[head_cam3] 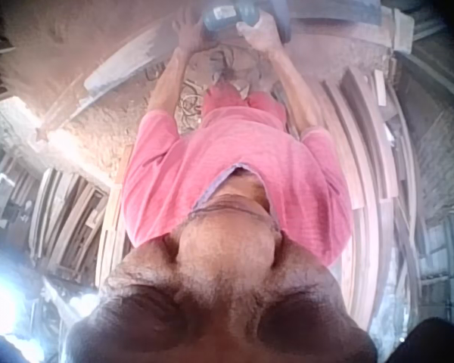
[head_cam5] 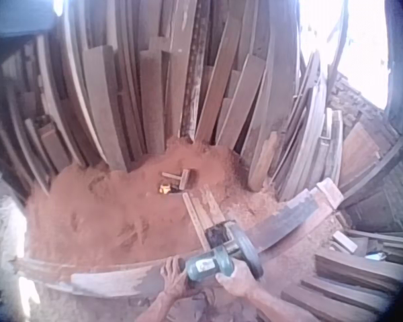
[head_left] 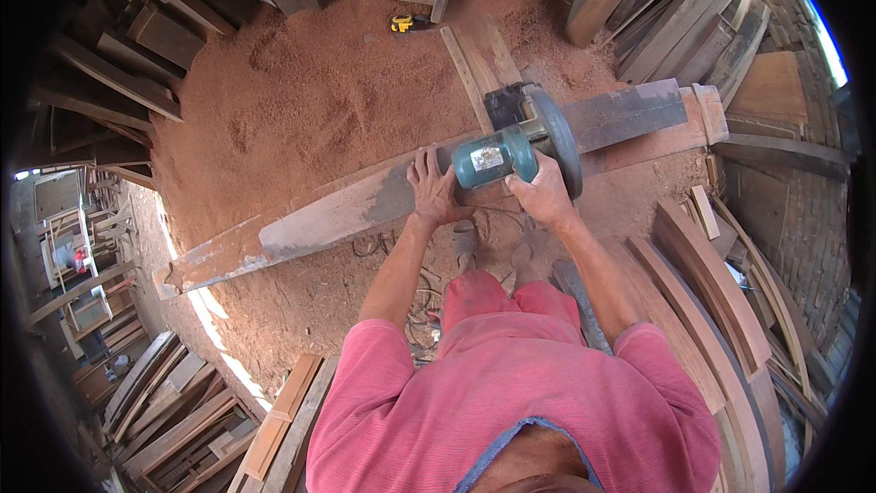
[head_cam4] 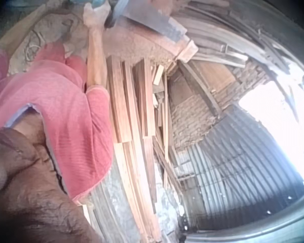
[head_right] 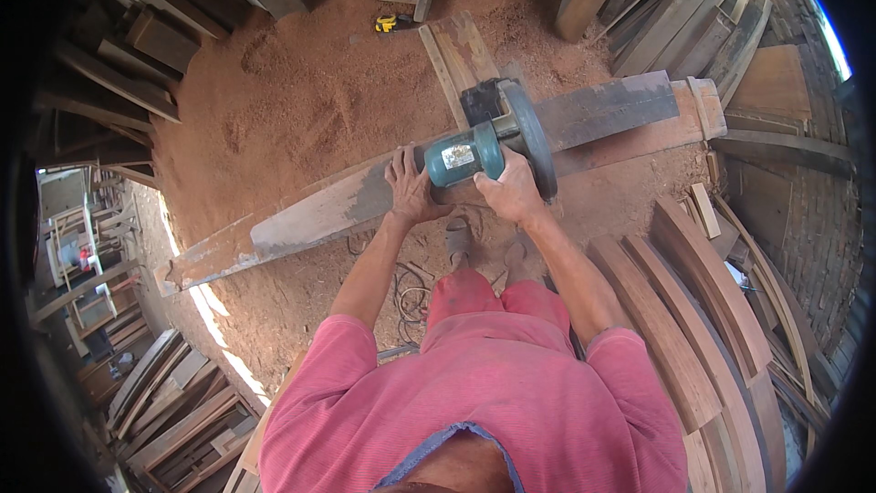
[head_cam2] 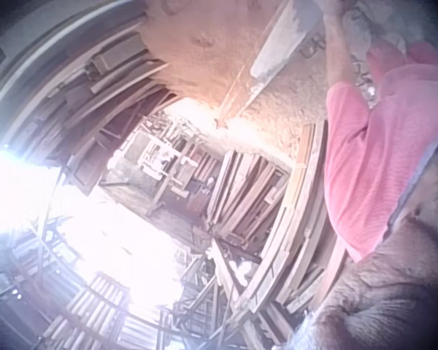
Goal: The person uses a handheld circular saw to cut a long wooden plank into smaller sections. They repeatedly measure the wood with a metal ruler, mark the cut lines, and perform the cuts. After cutting, the person stacks the resulting pieces of wood in a pile.
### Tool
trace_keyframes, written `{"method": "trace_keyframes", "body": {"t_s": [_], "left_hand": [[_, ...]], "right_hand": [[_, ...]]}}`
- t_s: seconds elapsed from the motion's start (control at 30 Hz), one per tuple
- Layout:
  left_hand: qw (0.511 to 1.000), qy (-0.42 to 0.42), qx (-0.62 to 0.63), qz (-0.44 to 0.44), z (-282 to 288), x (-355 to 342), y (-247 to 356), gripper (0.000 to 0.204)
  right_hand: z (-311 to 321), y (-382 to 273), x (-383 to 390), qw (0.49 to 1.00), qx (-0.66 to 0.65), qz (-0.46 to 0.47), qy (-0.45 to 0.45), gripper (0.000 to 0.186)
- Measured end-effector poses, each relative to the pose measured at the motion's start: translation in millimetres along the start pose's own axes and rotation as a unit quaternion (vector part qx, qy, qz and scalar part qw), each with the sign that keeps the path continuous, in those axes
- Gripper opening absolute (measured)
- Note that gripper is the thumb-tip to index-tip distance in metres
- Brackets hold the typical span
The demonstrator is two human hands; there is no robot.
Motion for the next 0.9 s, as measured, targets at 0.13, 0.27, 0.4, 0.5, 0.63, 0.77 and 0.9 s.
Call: {"method": "trace_keyframes", "body": {"t_s": [0.13, 0.27, 0.4, 0.5, 0.63, 0.77, 0.9], "left_hand": [[1.0, 0.0, 0.001, 0.0, -1.7, 0.5, -1.3, 0.122], [1.0, 0.001, -0.002, -0.005, -3.4, 2.0, -3.0, 0.125], [1.0, -0.006, -0.008, 0.003, -3.5, 1.1, -1.5, 0.124], [1.0, -0.01, -0.003, 0.009, -1.6, 0.7, -0.3, 0.121], [1.0, -0.018, -0.004, 0.015, 0.9, 0.2, 0.5, 0.122], [0.999, -0.036, -0.019, 0.013, 4.1, -1.7, 3.3, 0.126], [0.999, -0.025, -0.019, 0.008, 2.4, -0.3, 2.0, 0.125]], "right_hand": [[-2.9, -1.6, -4.7, 1.0, -0.008, 0.008, 0.005, 0.034], [-5.9, -5.0, -9.5, 0.999, -0.029, 0.038, 0.022, 0.023], [-9.6, -2.3, -14.7, 0.997, -0.043, 0.062, 0.036, 0.021], [-10.7, -4.5, -17.1, 0.997, -0.049, 0.056, 0.033, 0.023], [-11.6, -1.9, -25.9, 0.999, -0.016, 0.03, 0.017, 0.033], [-14.5, -0.7, -29.0, 0.998, -0.028, 0.038, 0.032, 0.033], [-16.3, -1.7, -30.8, 0.997, -0.024, 0.055, 0.05, 0.034]]}}
Point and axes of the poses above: each hand's wrist, its own x-axis away from the middle knuckle, its own z-axis out of the back of the hand, y = z × x, the point moved 2 cm from there along -x, towards the middle knuckle, and after that the axes turned 15 degrees about y, right-handed, at the moved point
